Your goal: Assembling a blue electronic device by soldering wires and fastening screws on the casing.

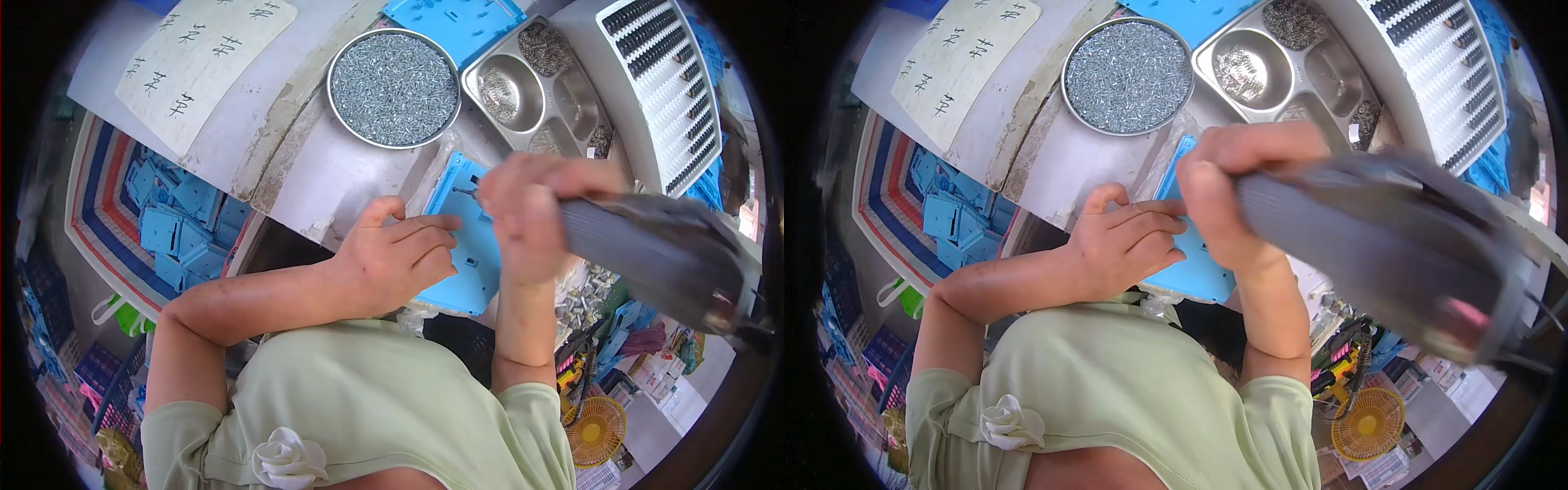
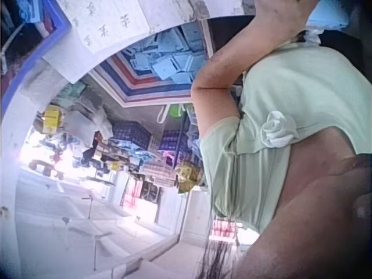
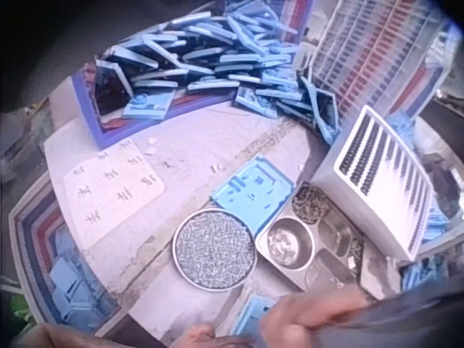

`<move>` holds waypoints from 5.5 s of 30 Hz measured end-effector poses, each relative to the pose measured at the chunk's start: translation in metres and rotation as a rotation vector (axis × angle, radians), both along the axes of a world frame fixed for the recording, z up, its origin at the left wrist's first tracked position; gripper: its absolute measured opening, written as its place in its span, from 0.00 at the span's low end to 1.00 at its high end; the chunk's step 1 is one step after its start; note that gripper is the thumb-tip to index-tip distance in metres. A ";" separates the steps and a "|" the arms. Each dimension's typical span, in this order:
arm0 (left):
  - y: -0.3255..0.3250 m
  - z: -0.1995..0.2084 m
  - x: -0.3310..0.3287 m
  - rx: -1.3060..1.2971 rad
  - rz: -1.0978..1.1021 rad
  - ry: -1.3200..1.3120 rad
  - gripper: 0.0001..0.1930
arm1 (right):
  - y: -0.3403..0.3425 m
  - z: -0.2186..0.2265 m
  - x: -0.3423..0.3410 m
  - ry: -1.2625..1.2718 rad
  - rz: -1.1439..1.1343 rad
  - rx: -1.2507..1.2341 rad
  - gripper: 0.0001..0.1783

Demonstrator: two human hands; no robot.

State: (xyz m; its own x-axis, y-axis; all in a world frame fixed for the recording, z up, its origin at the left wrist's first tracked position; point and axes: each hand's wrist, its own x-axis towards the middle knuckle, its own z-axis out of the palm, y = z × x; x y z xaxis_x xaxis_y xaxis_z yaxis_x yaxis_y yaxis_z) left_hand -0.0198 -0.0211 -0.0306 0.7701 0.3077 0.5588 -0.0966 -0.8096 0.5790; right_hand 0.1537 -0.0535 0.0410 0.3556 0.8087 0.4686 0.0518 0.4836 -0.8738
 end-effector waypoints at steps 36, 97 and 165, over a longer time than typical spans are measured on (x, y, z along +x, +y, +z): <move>0.120 -0.007 0.022 0.282 0.375 0.222 0.07 | -0.058 0.014 -0.064 0.097 0.046 -0.158 0.17; 0.000 0.025 0.030 0.052 -0.332 0.168 0.15 | -0.138 0.001 0.000 0.133 -0.413 0.102 0.20; 0.646 0.322 -0.015 0.892 1.376 0.102 0.12 | -0.154 0.056 0.074 -0.229 -0.881 -0.140 0.48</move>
State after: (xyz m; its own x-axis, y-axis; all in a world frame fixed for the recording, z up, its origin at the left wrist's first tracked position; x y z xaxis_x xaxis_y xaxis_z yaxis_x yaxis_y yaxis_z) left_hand -0.0344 0.6248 0.2913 0.2492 0.3789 0.8913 0.9415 -0.3105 -0.1313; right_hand 0.2278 -0.2071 0.0967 0.7806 0.3443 0.5217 0.5300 0.0780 -0.8444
